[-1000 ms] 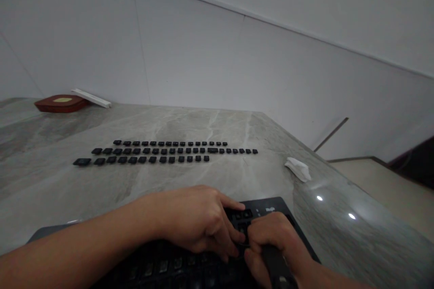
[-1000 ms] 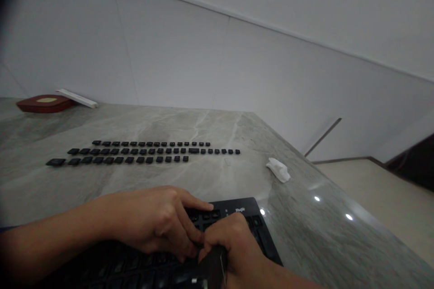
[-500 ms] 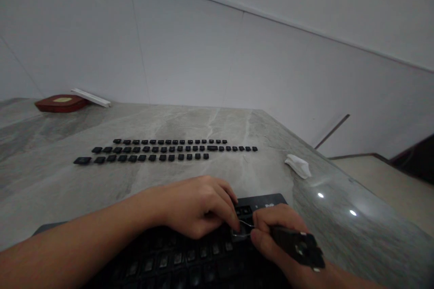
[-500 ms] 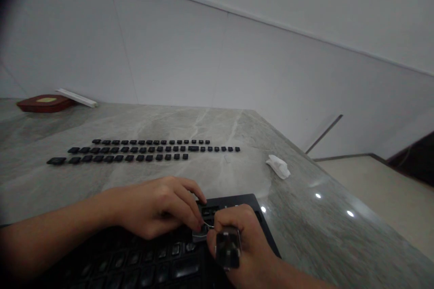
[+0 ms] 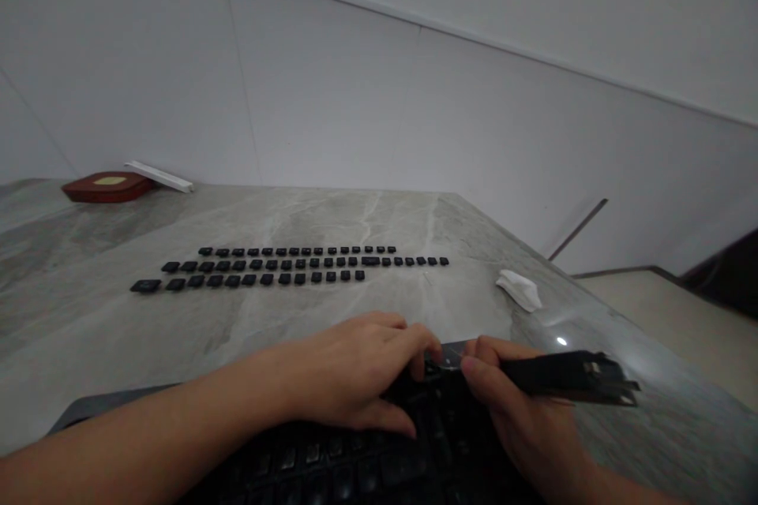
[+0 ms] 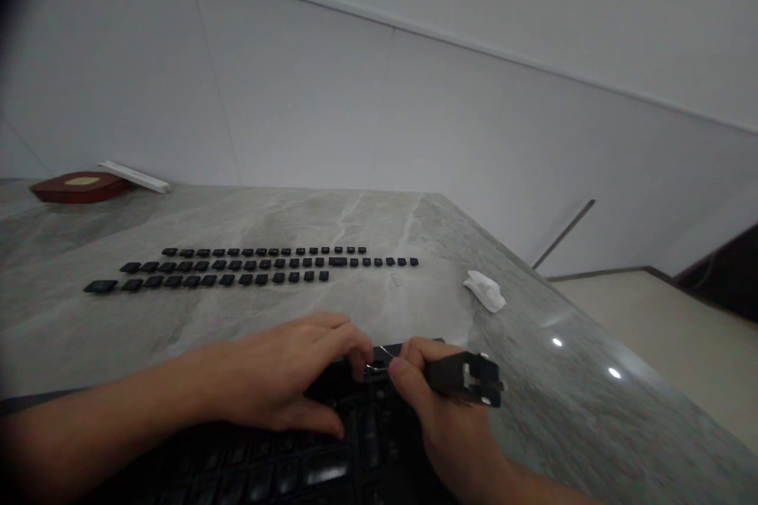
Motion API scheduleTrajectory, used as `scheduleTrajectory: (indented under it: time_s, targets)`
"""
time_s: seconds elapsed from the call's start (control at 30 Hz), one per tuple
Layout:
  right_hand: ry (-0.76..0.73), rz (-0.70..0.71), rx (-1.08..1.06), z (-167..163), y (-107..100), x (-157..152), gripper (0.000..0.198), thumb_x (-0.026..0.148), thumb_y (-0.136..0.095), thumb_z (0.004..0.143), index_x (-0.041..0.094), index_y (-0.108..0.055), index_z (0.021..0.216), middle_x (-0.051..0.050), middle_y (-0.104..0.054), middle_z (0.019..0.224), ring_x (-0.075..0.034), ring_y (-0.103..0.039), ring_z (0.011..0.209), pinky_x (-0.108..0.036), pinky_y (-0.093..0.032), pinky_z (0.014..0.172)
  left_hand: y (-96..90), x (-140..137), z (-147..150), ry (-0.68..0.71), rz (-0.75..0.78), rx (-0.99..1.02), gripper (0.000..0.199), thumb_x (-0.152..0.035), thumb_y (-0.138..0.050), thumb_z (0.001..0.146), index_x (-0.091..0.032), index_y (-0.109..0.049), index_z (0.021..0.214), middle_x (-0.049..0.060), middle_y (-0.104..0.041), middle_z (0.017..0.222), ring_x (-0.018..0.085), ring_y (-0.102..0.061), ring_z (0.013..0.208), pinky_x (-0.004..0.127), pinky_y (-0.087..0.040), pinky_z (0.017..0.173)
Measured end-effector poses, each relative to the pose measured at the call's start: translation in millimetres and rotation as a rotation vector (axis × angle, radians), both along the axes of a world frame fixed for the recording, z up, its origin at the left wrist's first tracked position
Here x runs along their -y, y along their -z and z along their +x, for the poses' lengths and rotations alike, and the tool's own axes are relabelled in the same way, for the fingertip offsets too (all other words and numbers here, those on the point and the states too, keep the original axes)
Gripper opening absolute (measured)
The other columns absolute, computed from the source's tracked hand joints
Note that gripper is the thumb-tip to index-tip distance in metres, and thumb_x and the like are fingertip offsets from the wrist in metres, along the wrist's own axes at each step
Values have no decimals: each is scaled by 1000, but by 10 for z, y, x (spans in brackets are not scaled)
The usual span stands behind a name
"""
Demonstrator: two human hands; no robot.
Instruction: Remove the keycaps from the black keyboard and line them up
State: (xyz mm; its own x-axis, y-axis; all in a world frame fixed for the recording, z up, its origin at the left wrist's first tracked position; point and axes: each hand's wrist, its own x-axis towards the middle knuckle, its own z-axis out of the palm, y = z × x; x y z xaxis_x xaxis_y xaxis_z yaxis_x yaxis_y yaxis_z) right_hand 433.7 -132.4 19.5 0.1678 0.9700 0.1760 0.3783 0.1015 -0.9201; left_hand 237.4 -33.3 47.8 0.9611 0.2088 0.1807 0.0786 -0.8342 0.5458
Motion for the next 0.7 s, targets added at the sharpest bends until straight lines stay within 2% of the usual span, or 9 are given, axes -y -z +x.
scheduleTrajectory:
  time_s: [0.13,0.23,0.33,0.4,0.43,0.5,0.6,0.7]
  targets:
    - [5,13,43,49,55,14,47,43,-54,85,21,-32,50,4,-36,51,-11,-35,50,-25,-32,48,37,63,36,-47,24,14,34,-11,-67,82,-20,-49,110,4,-65,97,19,-62,89,30,-49,80]
    - [-3,33,47,79,101,22,48,43,-54,87,20,-33,50,4,-37,51,-11,-37,50,-25,-33,50,98,4,2,-75,17,94,35,-11,-63,85,-21,-49,115,2,-67,96,18,-64,87,29,-50,80]
    - [-2,34,24,87,131,24,48,43,-55,87,20,-33,51,4,-37,50,-11,-36,49,-25,-32,49,180,-179,-61,-213,52,240,40,-13,-66,86,-19,-50,123,2,-69,92,16,-65,85,29,-51,79]
    - [-7,22,14,87,140,23,49,45,-55,87,21,-32,51,4,-36,50,-11,-35,49,-26,-32,50,235,-339,-97,-326,149,298,23,-13,-65,87,-18,-63,110,3,-70,92,16,-65,84,29,-51,79]
    - [-10,13,19,88,140,22,49,45,-54,87,21,-32,51,4,-36,51,-11,-35,50,-26,-32,50,261,-417,-110,-350,200,286,13,-13,-65,87,-17,-68,100,4,-70,90,16,-65,82,29,-51,78]
    - [-6,-4,52,91,133,20,50,45,-54,87,21,-32,50,4,-36,51,-12,-36,50,-26,-32,51,309,-543,-123,-412,239,227,7,-12,-69,84,-16,-71,89,4,-69,84,16,-64,78,30,-52,76]
    - [-4,-9,120,88,100,15,47,42,-52,88,20,-32,50,4,-35,51,-12,-37,50,-26,-33,52,367,-629,-110,-441,226,78,7,-11,-74,77,-16,-71,80,2,-68,80,17,-63,78,30,-52,75]
    - [-20,9,173,70,48,14,44,38,-49,87,20,-31,50,4,-34,50,-11,-37,48,-26,-32,50,400,-620,-86,-456,207,27,9,-9,-74,75,-16,-68,75,3,-66,80,17,-61,80,30,-51,75]
